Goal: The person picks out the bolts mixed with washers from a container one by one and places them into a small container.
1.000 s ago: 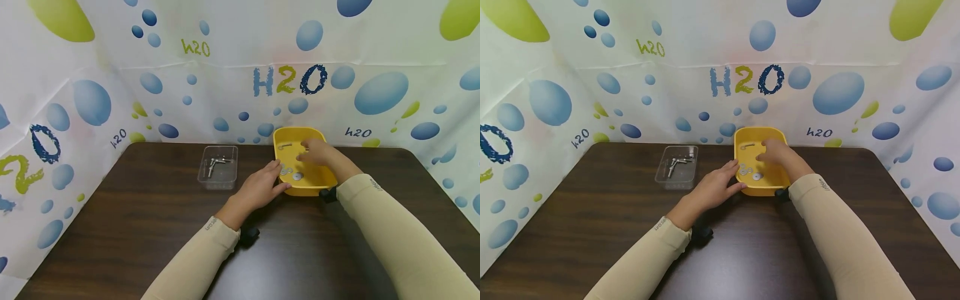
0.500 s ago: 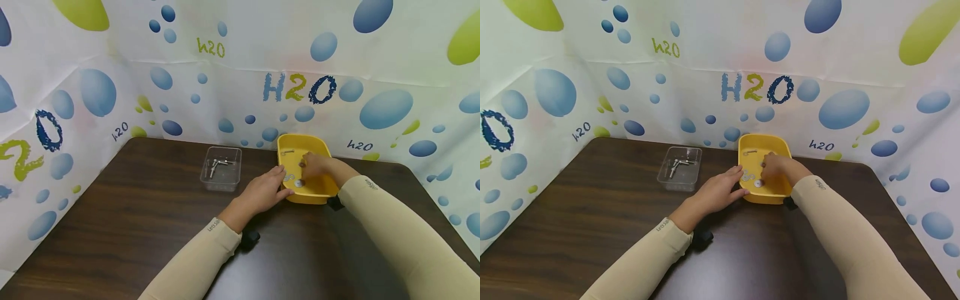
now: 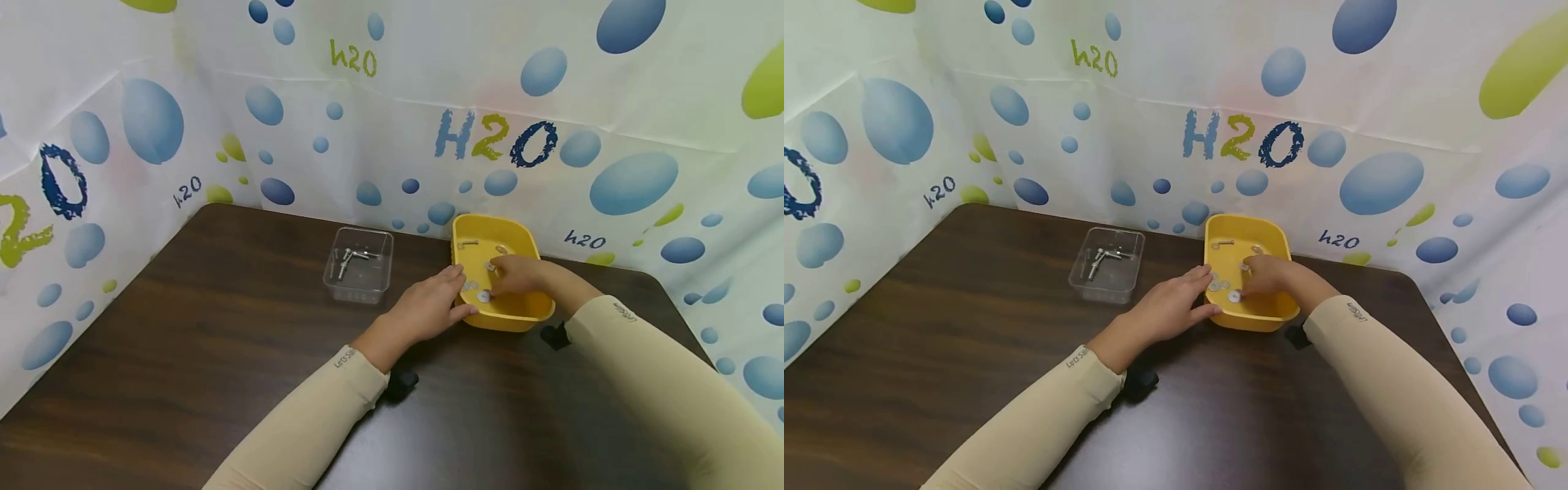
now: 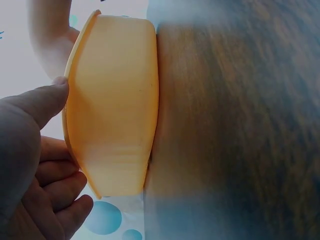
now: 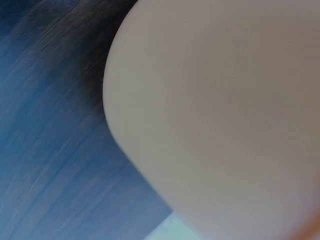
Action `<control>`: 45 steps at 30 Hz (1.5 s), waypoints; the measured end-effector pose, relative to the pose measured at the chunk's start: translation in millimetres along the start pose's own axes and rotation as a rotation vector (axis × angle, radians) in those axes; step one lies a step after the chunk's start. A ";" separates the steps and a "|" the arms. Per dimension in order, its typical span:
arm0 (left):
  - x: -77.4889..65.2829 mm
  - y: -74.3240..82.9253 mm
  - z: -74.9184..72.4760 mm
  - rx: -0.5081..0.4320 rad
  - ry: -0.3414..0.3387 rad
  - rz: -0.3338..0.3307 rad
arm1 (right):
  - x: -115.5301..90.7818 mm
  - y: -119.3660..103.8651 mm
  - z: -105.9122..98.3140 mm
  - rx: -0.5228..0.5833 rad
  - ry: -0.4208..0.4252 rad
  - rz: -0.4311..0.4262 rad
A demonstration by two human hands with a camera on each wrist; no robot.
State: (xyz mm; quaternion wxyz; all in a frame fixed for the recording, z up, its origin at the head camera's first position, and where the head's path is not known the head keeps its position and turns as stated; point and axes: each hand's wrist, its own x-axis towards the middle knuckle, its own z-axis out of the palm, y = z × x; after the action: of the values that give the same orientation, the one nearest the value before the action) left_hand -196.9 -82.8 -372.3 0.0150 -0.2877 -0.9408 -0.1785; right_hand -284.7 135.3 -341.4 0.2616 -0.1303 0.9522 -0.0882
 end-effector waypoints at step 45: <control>-21.8 -24.4 -26.7 -0.033 0.068 0.008 | -33.9 -3.1 7.5 0.027 0.454 -0.283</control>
State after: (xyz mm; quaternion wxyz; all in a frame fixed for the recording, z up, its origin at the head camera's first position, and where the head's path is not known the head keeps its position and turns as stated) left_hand -194.1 -122.5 -358.2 0.0429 -0.2855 -0.9356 -0.2035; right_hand -252.0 141.5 -330.9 0.0282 -0.2355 0.9576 -0.1635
